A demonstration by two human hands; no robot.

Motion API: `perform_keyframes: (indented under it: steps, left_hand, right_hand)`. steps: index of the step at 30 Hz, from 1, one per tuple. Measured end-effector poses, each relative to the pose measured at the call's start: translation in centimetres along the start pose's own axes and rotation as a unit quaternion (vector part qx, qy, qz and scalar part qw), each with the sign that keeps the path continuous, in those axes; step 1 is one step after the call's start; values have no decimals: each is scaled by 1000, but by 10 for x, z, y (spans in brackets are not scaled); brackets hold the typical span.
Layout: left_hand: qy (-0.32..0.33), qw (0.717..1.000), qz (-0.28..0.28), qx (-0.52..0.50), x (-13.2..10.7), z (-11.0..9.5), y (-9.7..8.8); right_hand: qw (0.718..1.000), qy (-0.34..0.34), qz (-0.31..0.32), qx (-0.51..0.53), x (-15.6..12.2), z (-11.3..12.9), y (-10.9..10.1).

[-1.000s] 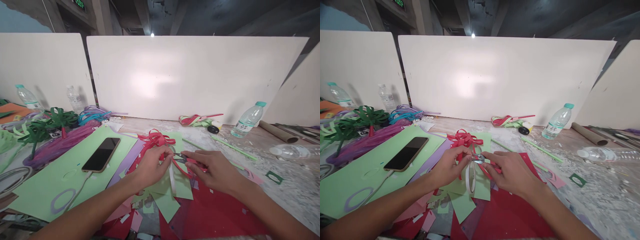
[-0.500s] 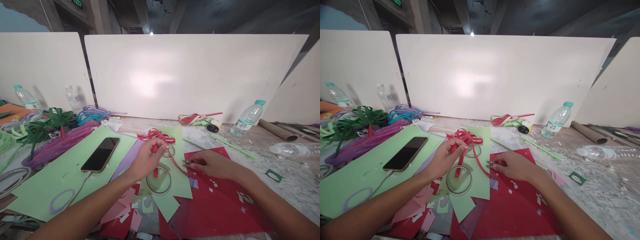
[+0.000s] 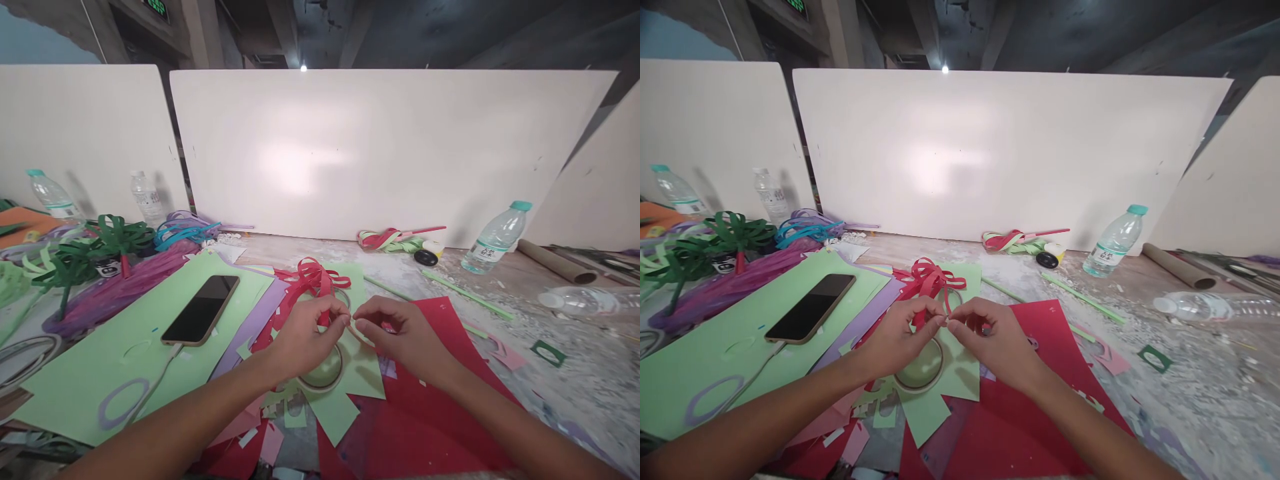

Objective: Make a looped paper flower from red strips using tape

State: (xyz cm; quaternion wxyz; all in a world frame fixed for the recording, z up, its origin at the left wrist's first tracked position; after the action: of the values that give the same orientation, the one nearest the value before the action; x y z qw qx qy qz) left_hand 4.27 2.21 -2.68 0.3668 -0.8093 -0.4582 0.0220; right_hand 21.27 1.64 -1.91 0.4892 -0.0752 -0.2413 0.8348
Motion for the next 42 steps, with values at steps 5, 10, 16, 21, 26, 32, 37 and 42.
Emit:
perform_keyframes:
  steps: [5, 10, 16, 21, 26, 32, 37, 42]
  left_hand:
    - [45, 992, -18, 119, -4, 5, 4]
    - [103, 972, -29, 210, -5, 6, 5]
    - [150, 956, -34, 252, -6, 3, 5]
    - [179, 945, -51, 270, -6, 4, 6]
    - [185, 948, -45, 253, -5, 3, 7]
    - [87, 985, 7, 149, -8, 5, 3]
    - [80, 992, 68, 69, -8, 9, 6]
    - [105, 980, 142, 97, -9, 4, 8]
  right_hand:
    - [951, 109, 81, 276, 2, -11, 6]
    - [893, 186, 125, 391, 1, -18, 9]
    - [861, 205, 140, 445, 1, -20, 9]
    - [853, 224, 129, 453, 1, -22, 11]
    - [861, 189, 105, 460, 3, -21, 15]
    - [903, 131, 33, 408, 7, -23, 3]
    - [941, 43, -21, 334, 9, -13, -4]
    - [939, 25, 9, 343, 17, -6, 15]
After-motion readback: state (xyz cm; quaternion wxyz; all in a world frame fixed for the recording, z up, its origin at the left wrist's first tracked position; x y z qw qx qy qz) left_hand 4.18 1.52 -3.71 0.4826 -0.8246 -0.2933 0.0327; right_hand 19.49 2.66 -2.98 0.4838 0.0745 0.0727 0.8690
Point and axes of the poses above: each hand's wrist, its own x-axis towards the middle knuckle, its own y-axis out of the palm, z = x × y, the point moved 2 cm from there along x, towards the middle knuckle, and after that the axes turned 12 degrees about z, right-handed, at the moved point
